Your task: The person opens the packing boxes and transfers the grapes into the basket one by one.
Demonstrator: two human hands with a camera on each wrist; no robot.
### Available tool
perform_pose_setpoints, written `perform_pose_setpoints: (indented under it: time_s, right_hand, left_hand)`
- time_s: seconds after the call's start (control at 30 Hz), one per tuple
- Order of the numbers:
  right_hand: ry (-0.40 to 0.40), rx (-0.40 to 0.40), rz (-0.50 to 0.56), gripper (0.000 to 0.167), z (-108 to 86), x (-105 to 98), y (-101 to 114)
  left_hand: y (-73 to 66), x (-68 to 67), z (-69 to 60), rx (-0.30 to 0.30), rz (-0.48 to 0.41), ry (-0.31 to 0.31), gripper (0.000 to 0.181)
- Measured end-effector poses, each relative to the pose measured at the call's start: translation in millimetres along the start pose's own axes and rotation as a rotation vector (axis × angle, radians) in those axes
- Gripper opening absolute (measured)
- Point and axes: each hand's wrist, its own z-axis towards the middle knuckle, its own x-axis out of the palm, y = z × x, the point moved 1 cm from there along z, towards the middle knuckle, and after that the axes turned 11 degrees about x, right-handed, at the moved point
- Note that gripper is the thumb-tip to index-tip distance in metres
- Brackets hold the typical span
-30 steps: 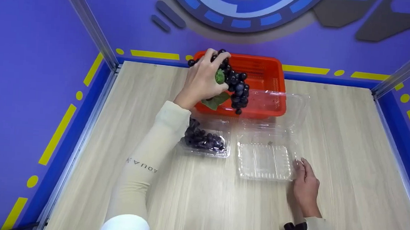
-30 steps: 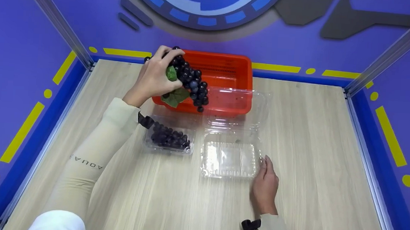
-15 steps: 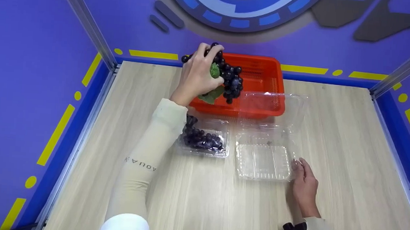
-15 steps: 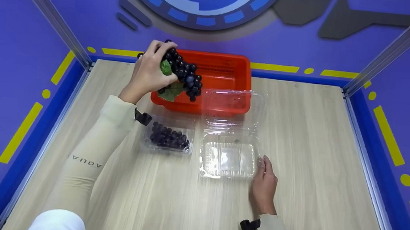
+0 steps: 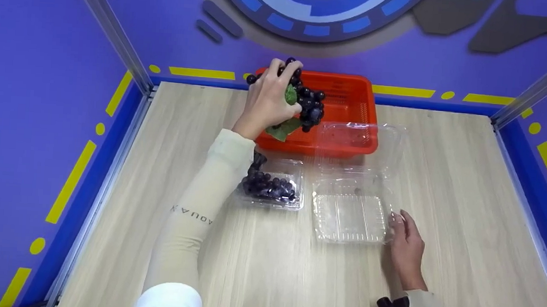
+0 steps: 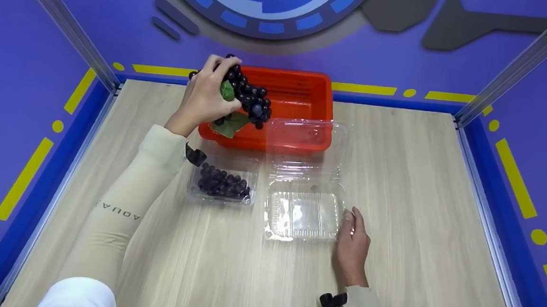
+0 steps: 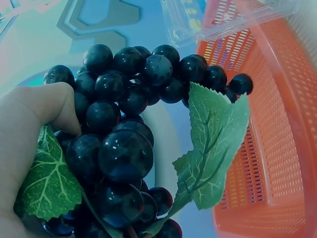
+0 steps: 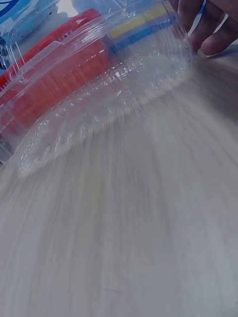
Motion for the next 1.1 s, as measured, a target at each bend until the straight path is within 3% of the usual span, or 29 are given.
perform_pose_setpoints:
  time_s: [0.33,0.8,1.1]
  right_hand:
    - [0.051,0.010,0.065,0.054,-1.2,-1,-4]
    - [0.013,-0.023,0.045,0.046,-3.1,-4,-10]
    - [0.000,-0.003,0.030,0.048,-3.1,-4,-11]
  left_hand:
    - [1.1,13.6,10.0,0.014,-0.006,0.015,0.072]
    - [13.8,29.5,19.9,-0.035,0.024,0.035,0.074]
    - [26.8,42.3,18.4,-0.076,0.026,0.096,0.077]
